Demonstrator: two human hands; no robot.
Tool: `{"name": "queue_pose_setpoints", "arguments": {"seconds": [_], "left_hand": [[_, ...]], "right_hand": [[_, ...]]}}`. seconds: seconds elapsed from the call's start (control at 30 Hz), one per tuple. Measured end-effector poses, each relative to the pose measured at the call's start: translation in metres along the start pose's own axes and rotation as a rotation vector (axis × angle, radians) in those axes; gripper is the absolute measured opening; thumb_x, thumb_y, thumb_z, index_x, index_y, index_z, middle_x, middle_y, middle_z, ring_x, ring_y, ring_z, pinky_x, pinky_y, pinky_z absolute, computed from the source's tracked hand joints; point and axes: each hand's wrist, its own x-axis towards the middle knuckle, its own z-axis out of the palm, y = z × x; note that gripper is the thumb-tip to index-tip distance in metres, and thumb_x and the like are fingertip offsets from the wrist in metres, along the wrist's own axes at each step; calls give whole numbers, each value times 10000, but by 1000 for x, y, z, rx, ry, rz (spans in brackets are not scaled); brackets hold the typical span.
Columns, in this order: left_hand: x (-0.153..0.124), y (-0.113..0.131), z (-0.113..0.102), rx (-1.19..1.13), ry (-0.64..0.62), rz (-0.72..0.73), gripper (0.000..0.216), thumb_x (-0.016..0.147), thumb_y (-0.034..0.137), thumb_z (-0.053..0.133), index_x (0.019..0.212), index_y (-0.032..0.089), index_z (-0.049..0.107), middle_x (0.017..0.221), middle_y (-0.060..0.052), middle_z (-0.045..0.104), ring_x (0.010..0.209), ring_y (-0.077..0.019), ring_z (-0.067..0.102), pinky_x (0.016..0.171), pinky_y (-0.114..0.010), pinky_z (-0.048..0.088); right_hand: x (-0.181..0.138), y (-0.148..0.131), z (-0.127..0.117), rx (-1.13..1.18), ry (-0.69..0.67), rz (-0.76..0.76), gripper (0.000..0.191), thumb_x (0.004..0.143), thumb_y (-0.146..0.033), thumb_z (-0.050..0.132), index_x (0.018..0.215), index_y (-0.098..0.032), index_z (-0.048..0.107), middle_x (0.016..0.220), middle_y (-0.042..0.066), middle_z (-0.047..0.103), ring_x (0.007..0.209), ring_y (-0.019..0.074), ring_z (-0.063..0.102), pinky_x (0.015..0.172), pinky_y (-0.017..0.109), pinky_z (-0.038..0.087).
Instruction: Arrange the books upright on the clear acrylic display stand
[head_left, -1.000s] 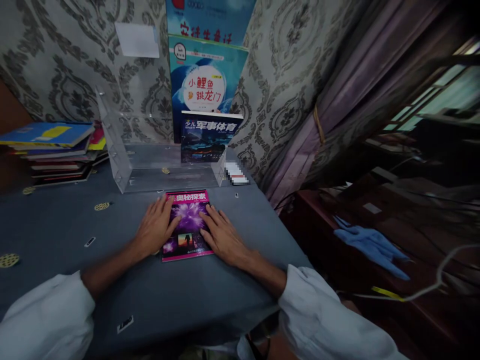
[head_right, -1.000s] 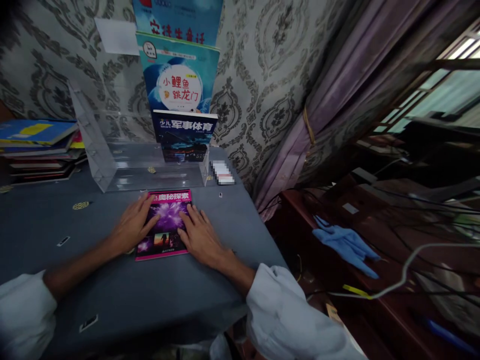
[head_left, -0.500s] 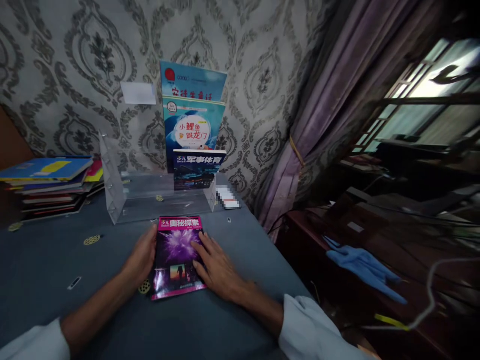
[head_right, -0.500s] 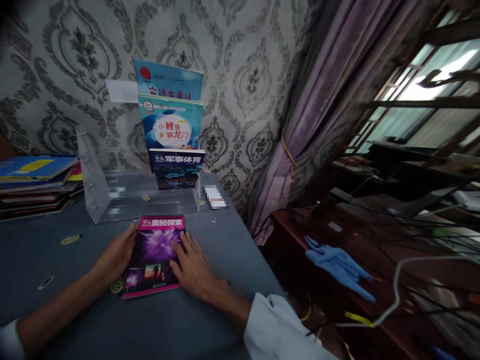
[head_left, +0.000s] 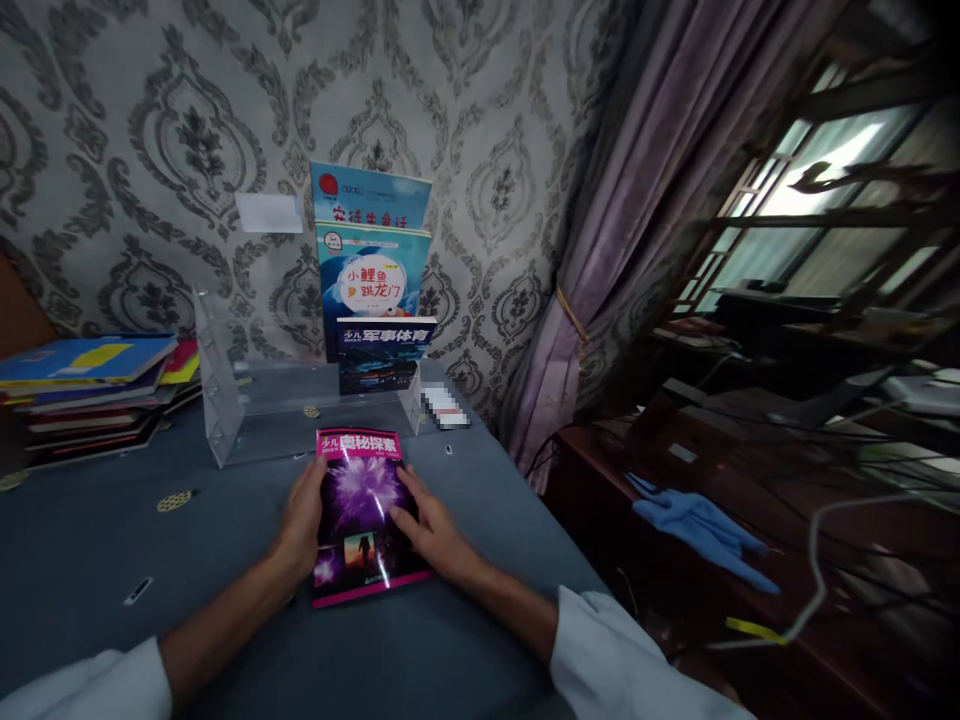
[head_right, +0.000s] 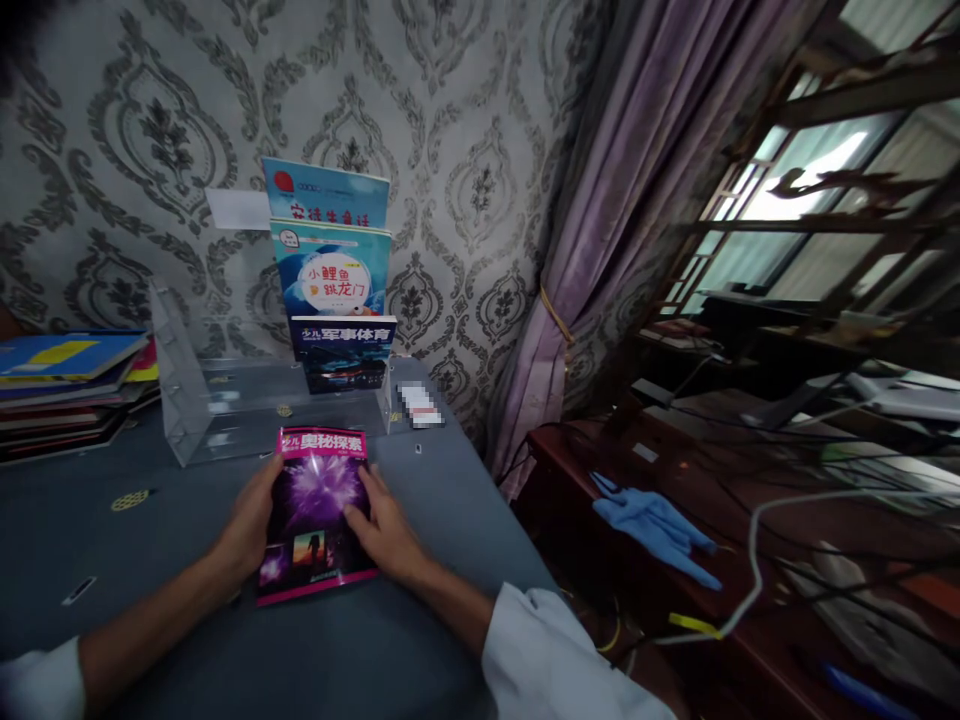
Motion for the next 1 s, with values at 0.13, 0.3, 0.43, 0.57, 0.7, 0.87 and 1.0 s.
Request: {"name": "queue_pose_setpoints", "arguments": {"seconds": [0.13, 0.3, 0.43, 0.57, 0.7, 0.87, 1.0], "left_hand": [[-5, 8, 7, 87, -17, 212, 392, 860, 574, 681, 1066, 241, 692, 1112, -45, 741, 1109, -258, 676, 955, -373, 540], [-14, 27, 10, 185, -130, 466, 418, 898, 618, 602, 1104, 257, 654, 1127, -16, 699, 1083, -234, 643, 942, -307, 515], [-17, 28, 5, 270, -145, 599, 414, 910, 620, 577, 1103, 255, 620, 1068, -13, 674, 1026, -224, 620, 943, -307, 494], [-20, 21, 1, 311, -143, 601, 388, 925, 585, 566, 1123, 253, 584, 1072, -23, 659, 1064, -232, 607, 979, -329, 480], [-22, 18, 1, 321, -174, 617, 363, 932, 526, 568, 1159, 245, 548, 1095, -40, 658, 1071, -234, 622, 974, -349, 496], [-23, 16, 1, 305, -205, 631, 450, 897, 481, 627, 1249, 230, 503, 1204, -76, 648, 1201, -254, 605, 1058, -384, 477], [-22, 14, -1, 365, -210, 662, 569, 895, 475, 625, 1376, 224, 452, 1241, -96, 648, 1238, -269, 606, 1085, -409, 472]], "right_hand": [[18, -8, 1, 278, 90, 11, 621, 979, -438, 545, 1550, -221, 430, 1448, 97, 620, 1349, 276, 575, 1105, 486, 485], [29, -32, -4, 152, 214, -92, 649, 1006, -489, 486, 1594, -257, 337, 1532, 99, 533, 1418, 266, 499, 1118, 475, 474], [24, -30, 4, 18, 281, -180, 721, 1025, -484, 433, 1645, -262, 138, 1610, 96, 424, 1465, 244, 434, 1159, 448, 434], [17, -18, 17, -9, 300, -203, 712, 1036, -440, 384, 1649, -252, 74, 1625, 102, 391, 1473, 251, 418, 1176, 447, 414], [14, -13, 19, 18, 288, -189, 717, 1013, -334, 401, 1644, -246, 73, 1625, 109, 385, 1503, 257, 362, 1217, 473, 350], [14, -12, 18, 92, 294, -226, 667, 981, -296, 380, 1606, -223, 158, 1612, 125, 381, 1502, 238, 363, 1231, 458, 333], [13, -15, 17, 180, 301, -267, 581, 980, -303, 383, 1534, -199, 243, 1582, 147, 402, 1489, 219, 380, 1240, 435, 318]]}}
